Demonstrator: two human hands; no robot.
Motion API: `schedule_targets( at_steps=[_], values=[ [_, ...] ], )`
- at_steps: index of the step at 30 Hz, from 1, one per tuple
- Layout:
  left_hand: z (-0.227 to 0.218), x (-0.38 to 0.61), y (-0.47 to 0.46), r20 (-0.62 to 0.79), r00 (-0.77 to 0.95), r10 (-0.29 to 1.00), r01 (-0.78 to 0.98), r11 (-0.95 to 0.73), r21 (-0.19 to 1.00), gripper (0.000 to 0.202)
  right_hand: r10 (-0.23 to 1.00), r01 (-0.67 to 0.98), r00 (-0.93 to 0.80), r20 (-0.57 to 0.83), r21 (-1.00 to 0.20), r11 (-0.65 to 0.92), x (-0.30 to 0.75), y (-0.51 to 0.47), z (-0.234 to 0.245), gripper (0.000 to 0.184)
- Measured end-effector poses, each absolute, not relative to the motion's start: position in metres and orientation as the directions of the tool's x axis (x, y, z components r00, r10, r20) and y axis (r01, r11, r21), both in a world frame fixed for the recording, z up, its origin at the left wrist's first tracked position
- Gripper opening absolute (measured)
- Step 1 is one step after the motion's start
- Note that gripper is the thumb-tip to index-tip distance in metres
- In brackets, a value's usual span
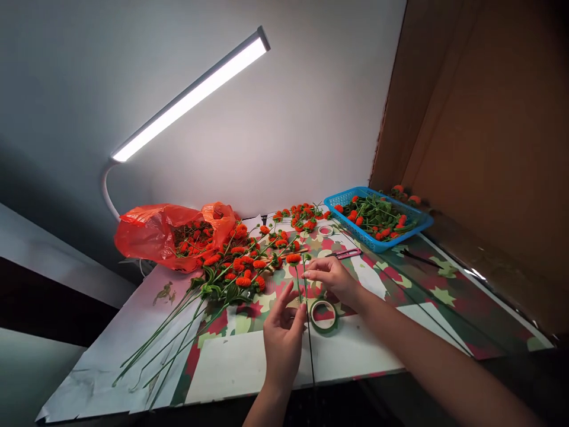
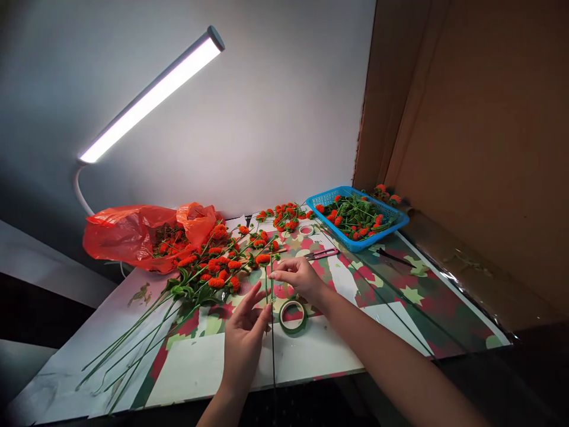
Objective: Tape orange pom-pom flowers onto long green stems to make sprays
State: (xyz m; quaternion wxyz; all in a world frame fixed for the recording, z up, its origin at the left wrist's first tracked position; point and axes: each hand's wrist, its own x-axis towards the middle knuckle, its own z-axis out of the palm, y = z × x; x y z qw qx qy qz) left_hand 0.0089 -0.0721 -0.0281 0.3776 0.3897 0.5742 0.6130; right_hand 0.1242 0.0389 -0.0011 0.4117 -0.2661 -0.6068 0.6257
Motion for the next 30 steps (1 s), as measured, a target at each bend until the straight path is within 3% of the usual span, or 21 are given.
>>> schedule_targets(
  at_steps=[13, 20, 30],
  values=[
    [-0.018, 0.018, -0.066, -0.056, -0.516, 0.855, -0.148, -0.025, 0.989, 0.040, 0.848, -0.240, -0.516, 0.117, -0.971, -0.012, 0.122, 0.040, -0.004, 0.021],
    [-0.029, 0.031, -0.064, -0.093, -0.627, 0.774, -0.279, -0.111, 0.954, 0.038, 0.853, -0.184, -0.500, 0.151, -0.981, 0.066, 0.123, 0.040, -0.004, 0.022],
    [-0.032, 0.036, -0.063, -0.134, -0.580, 0.803, -0.340, -0.089, 0.936, 0.035, 0.842, -0.159, -0.512, 0.172, -0.982, 0.104, 0.124, 0.040, -0.005, 0.022]
  ],
)
